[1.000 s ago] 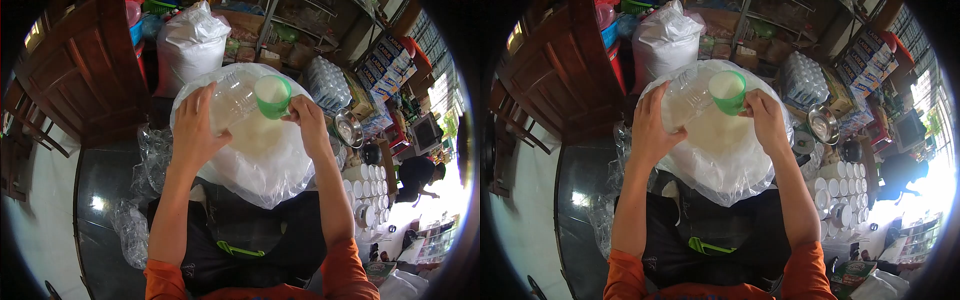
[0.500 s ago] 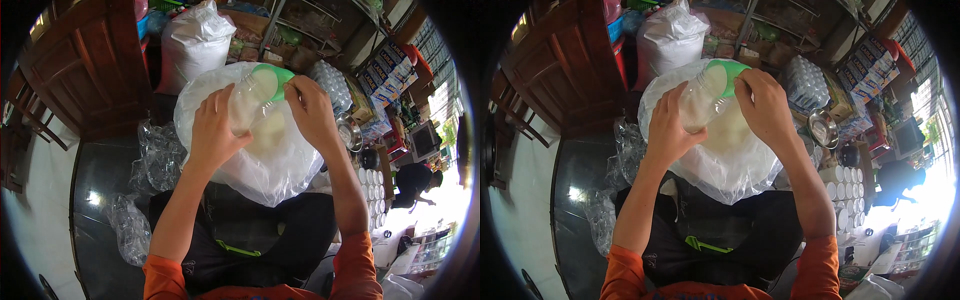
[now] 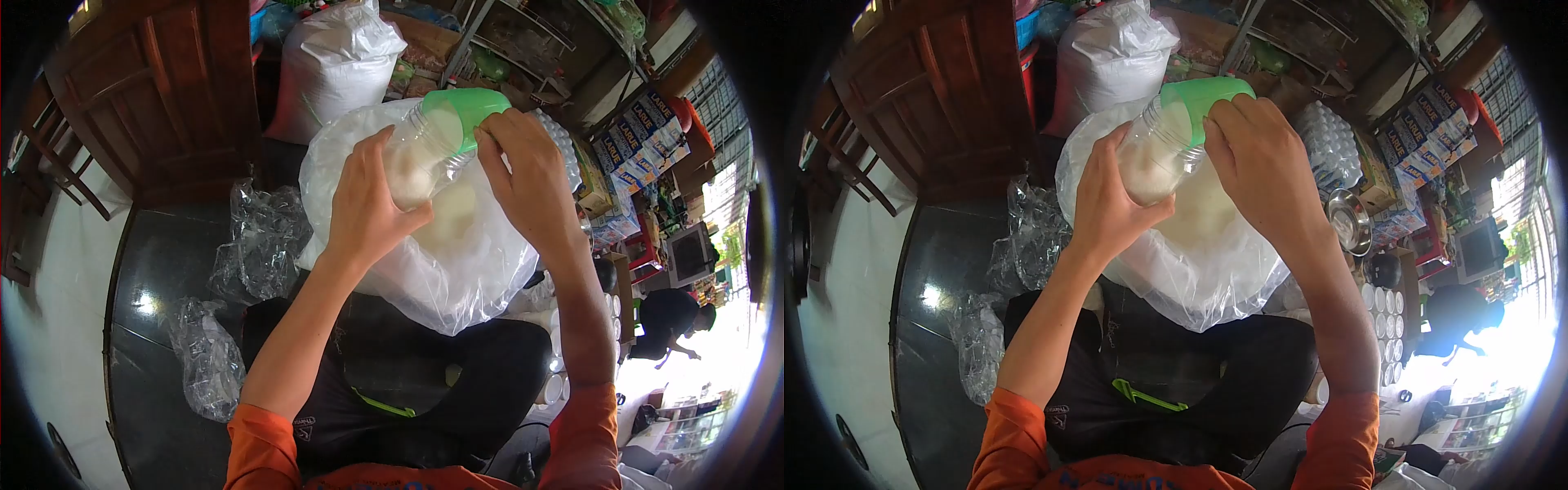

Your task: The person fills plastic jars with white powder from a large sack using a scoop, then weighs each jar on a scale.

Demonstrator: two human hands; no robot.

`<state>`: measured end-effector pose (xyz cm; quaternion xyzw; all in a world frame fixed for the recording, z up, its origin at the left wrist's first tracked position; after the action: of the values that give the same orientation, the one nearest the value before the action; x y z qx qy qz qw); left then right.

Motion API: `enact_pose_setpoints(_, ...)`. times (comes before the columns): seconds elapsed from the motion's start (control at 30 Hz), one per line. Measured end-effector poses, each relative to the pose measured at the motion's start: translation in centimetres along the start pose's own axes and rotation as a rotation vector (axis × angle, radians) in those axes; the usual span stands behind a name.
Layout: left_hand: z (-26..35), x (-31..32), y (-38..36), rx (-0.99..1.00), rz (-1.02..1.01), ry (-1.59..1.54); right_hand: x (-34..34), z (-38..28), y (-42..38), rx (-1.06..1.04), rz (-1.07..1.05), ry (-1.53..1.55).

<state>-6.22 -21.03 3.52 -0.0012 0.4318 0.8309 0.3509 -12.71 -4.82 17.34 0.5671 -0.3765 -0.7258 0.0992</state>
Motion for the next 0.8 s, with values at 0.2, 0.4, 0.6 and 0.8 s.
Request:
enact_pose_setpoints(0.2,0.2,-0.2,0.0,0.000,0.072,-0.041,-0.6,-1.2,0.8,-0.068,0.025,-0.054)
enact_pose_setpoints(0.4,0.5,-0.6,0.3,0.070,0.214,-0.099,-2.1,-3.4,2.0,-0.196,0.054,-0.158)
enact_pose_setpoints(0.6,-0.3,-0.4,0.1,-0.054,0.145,-0.122,0.0,-1.9,1.8,-0.282,-0.107,-0.265)
enact_pose_setpoints(0.8,-0.2,-0.3,0.2,-0.015,0.143,-0.099,-0.2,-2.1,1.4,-0.273,-0.044,-0.289)
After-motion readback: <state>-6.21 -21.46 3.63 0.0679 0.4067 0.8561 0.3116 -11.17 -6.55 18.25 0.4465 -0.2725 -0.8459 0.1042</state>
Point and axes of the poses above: each hand's wrist, its own y-axis towards the middle knuckle, its own x-axis out of the palm, z = x × y, the point moved 2 cm from there along y, towards the middle knuckle, and after that the axes turned 4 degrees about z, right-handed, at the moved point
